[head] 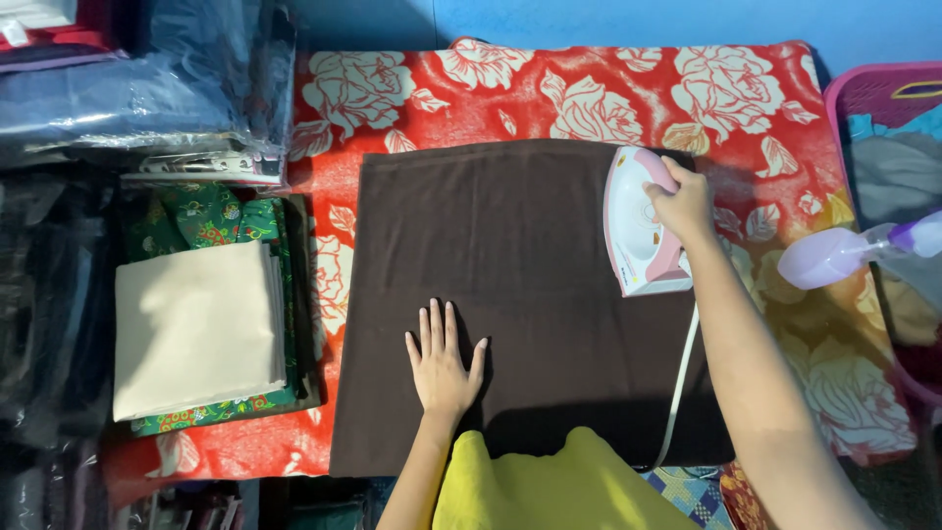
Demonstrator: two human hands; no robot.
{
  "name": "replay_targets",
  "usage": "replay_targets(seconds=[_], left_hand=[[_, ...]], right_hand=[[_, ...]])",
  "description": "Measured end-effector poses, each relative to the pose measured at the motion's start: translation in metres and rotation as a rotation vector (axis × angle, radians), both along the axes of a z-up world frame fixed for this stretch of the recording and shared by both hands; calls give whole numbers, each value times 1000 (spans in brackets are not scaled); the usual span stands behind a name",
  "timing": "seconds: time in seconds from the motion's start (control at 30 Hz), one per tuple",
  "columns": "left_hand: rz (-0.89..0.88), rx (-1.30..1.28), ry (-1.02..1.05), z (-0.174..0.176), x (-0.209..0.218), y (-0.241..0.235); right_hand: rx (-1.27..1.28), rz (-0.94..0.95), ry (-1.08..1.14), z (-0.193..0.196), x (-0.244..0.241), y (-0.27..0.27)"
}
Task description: Ironing a piece of brown fabric on an ironing board.
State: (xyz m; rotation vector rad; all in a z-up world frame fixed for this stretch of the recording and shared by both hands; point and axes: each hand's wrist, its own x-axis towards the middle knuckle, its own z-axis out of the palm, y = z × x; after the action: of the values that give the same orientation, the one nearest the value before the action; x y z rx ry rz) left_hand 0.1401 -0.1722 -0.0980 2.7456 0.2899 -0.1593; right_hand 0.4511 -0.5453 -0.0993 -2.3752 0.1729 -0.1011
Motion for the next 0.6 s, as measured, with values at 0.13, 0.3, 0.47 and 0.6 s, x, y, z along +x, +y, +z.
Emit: replay_targets(seconds=[0.13, 0.3, 0.47, 0.6], left_hand=[[-1, -9, 17, 1, 0, 0], [5, -17, 6, 1, -2, 1], [0, -8, -8, 1, -2, 0], [-4, 0, 1, 1, -2, 1]], right_hand=[[-8, -50, 32, -3, -4, -5], [-55, -79, 54, -1, -20, -16], [-130, -114, 71, 14, -53, -18], [-139, -122, 55, 37, -91, -8]])
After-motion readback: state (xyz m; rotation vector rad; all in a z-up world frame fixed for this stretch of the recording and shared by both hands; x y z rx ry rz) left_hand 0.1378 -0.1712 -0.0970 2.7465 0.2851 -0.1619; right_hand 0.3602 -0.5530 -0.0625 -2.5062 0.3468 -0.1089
